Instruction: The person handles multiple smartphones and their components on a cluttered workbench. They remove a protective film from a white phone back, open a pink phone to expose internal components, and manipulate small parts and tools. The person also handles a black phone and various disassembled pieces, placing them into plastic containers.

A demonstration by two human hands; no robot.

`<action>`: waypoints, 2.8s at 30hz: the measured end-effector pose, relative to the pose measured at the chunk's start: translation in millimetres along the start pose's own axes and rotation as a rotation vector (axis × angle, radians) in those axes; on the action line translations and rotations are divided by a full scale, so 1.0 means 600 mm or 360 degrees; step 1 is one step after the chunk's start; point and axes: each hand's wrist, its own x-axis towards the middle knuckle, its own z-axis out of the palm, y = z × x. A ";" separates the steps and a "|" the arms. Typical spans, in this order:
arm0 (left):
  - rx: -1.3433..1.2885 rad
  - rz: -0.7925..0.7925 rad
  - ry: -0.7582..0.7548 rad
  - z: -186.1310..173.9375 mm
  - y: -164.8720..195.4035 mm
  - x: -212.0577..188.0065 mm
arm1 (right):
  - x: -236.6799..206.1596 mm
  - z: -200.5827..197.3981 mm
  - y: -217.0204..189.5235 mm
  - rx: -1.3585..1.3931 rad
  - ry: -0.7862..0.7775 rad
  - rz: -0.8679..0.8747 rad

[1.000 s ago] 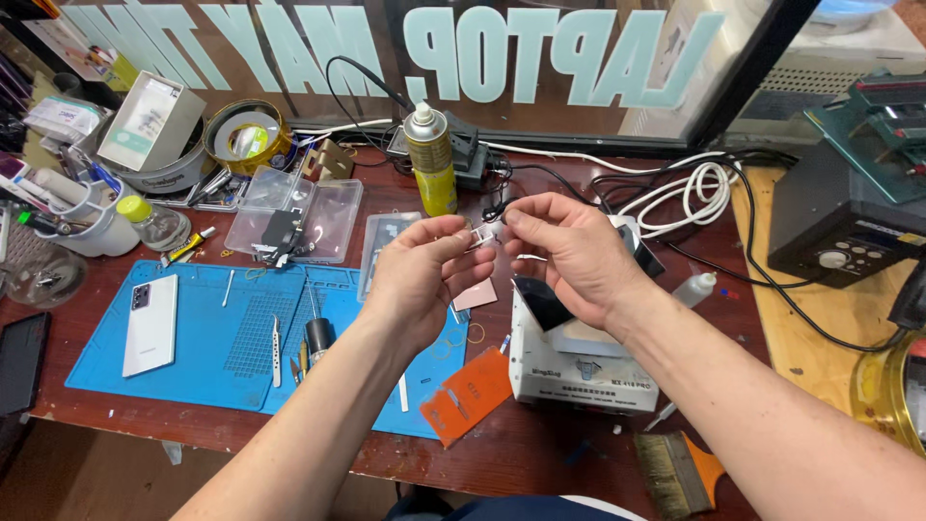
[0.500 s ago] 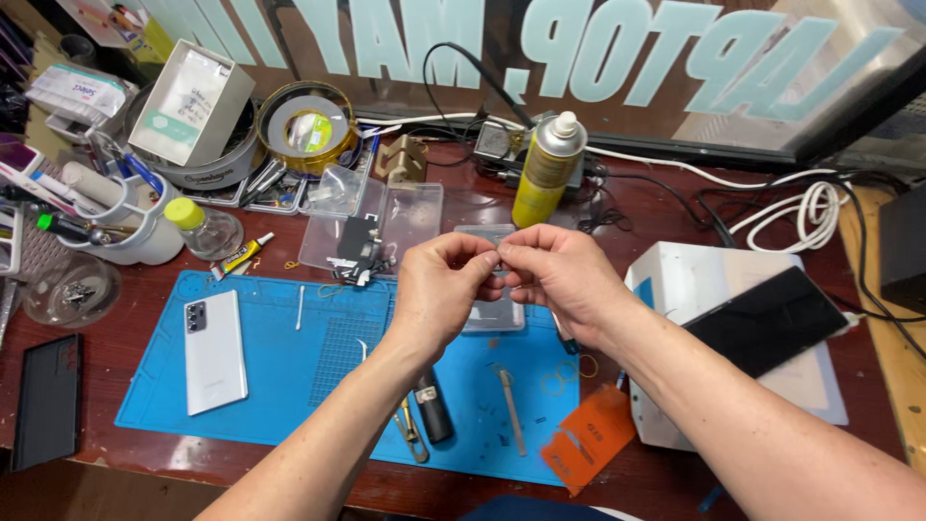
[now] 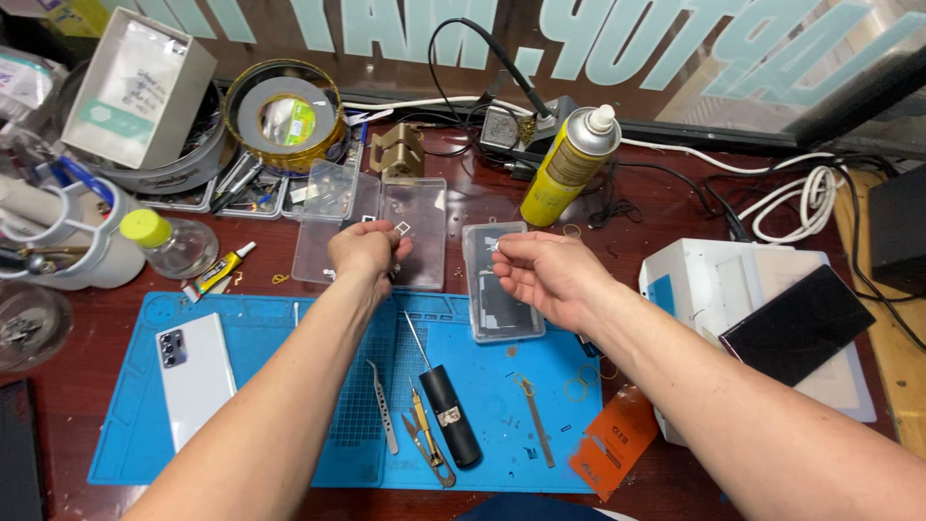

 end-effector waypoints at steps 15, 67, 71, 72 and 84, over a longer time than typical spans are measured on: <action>0.2392 0.1407 -0.0100 -0.107 0.048 -0.091 | 0.007 -0.068 0.015 -0.0062 0.0076 0.0086; 0.1756 0.0365 0.0016 0.010 0.006 -0.021 | 0.043 -0.116 0.005 -0.0057 0.0029 0.0127; 0.1983 0.0676 0.0132 -0.056 0.043 -0.027 | 0.049 -0.103 0.007 -0.0060 0.0011 0.0134; 0.2046 0.0709 0.0059 -0.067 0.048 -0.033 | 0.050 -0.100 0.008 -0.0061 0.0008 0.0131; 0.2631 0.0962 -0.0233 -0.053 0.016 -0.108 | 0.041 -0.098 0.002 -0.0111 0.0016 0.0115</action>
